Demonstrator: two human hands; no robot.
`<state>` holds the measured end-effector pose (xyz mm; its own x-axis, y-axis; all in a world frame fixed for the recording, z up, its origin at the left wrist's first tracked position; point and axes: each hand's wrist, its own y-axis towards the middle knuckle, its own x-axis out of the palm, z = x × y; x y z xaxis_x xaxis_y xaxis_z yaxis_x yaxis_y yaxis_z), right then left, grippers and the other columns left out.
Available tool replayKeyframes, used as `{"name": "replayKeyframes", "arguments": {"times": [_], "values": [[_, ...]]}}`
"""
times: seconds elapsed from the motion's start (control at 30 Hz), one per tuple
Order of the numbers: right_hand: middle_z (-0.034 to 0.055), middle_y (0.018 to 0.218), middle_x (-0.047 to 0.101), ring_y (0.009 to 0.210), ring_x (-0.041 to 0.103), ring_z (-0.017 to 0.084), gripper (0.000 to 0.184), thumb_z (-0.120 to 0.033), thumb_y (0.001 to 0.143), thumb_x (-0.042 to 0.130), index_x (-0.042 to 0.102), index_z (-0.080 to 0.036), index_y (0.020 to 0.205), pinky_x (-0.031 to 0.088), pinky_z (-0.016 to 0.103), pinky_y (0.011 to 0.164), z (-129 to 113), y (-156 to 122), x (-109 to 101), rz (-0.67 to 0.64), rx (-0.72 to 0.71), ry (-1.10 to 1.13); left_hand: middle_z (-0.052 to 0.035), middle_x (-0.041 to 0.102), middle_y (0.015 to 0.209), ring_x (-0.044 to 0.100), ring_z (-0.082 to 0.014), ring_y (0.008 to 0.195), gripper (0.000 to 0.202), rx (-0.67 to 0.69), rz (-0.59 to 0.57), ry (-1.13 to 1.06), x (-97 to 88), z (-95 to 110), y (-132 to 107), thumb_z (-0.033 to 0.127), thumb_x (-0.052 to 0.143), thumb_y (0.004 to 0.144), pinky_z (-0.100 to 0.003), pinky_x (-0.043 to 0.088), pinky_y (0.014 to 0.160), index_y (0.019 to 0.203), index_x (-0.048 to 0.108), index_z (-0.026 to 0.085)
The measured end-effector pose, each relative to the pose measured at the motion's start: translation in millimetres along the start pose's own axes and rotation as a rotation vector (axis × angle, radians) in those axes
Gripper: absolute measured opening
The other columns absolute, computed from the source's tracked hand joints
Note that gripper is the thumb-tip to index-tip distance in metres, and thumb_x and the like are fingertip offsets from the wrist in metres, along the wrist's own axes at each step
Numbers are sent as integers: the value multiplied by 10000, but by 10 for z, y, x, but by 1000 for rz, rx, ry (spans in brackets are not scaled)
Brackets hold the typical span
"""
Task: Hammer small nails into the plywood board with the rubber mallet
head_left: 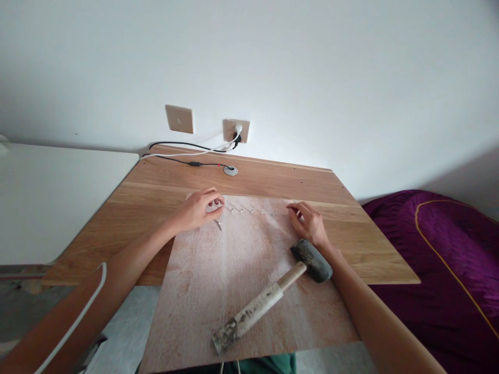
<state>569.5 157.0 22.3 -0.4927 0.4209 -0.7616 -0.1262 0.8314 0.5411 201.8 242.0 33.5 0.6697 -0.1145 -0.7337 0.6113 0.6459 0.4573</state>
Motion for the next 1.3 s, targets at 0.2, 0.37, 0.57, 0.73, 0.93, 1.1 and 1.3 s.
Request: {"name": "replayKeyframes", "arguments": {"times": [0.2, 0.37, 0.57, 0.73, 0.93, 1.1, 1.3], "values": [[72, 870, 746, 701, 679, 212, 173, -292, 982, 564, 720, -219, 972, 565, 325, 630, -118, 145, -230, 61, 75, 14, -48, 720, 1001, 673, -188, 897, 125, 13, -63, 0, 3, -16, -10, 204, 610, 962, -323, 514, 839, 1021, 720, 204], [66, 915, 747, 752, 682, 200, 141, -290, 1021, 601, 723, -223, 998, 571, 311, 674, -606, 281, -386, -33, -11, 70, -51, 736, 1015, 687, -196, 909, 156, 34, -100, -28, 18, -10, -9, 203, 615, 979, -326, 528, 848, 1056, 750, 211], [83, 948, 717, 906, 677, 223, 156, -211, 1065, 570, 707, -211, 991, 552, 339, 808, -1119, 301, -118, -393, -305, 65, -69, 737, 994, 697, -210, 928, 132, 77, -86, 6, 51, -51, -6, 186, 620, 1005, -341, 530, 860, 1023, 751, 188], [79, 964, 718, 903, 676, 221, 140, -133, 1024, 590, 701, -214, 996, 543, 331, 809, -1087, 323, 37, -465, -258, 15, -51, 721, 976, 690, -210, 920, 100, 60, -79, 53, 43, -37, -6, 206, 636, 1008, -336, 519, 836, 976, 731, 202], [79, 947, 741, 877, 689, 229, 171, -74, 960, 587, 697, -200, 999, 535, 349, 820, -980, 317, 37, -488, -158, -74, -31, 676, 878, 654, -189, 838, 168, 37, -23, 106, 58, 3, -4, 312, 689, 998, -308, 482, 771, 880, 677, 193], [79, 971, 754, 908, 706, 233, 174, -92, 969, 579, 696, -216, 1002, 534, 344, 837, -961, 290, 93, -482, -155, -102, -29, 678, 858, 653, -177, 814, 197, 17, -5, 29, 50, 68, 3, 325, 662, 1006, -303, 480, 760, 861, 663, 192], [92, 979, 753, 916, 705, 243, 169, -80, 969, 585, 701, -201, 995, 530, 338, 819, -961, 283, 139, -502, -167, -157, -42, 720, 931, 680, -188, 878, 94, 52, -45, -85, 35, 132, -3, 248, 656, 987, -321, 507, 818, 929, 706, 194]]}}
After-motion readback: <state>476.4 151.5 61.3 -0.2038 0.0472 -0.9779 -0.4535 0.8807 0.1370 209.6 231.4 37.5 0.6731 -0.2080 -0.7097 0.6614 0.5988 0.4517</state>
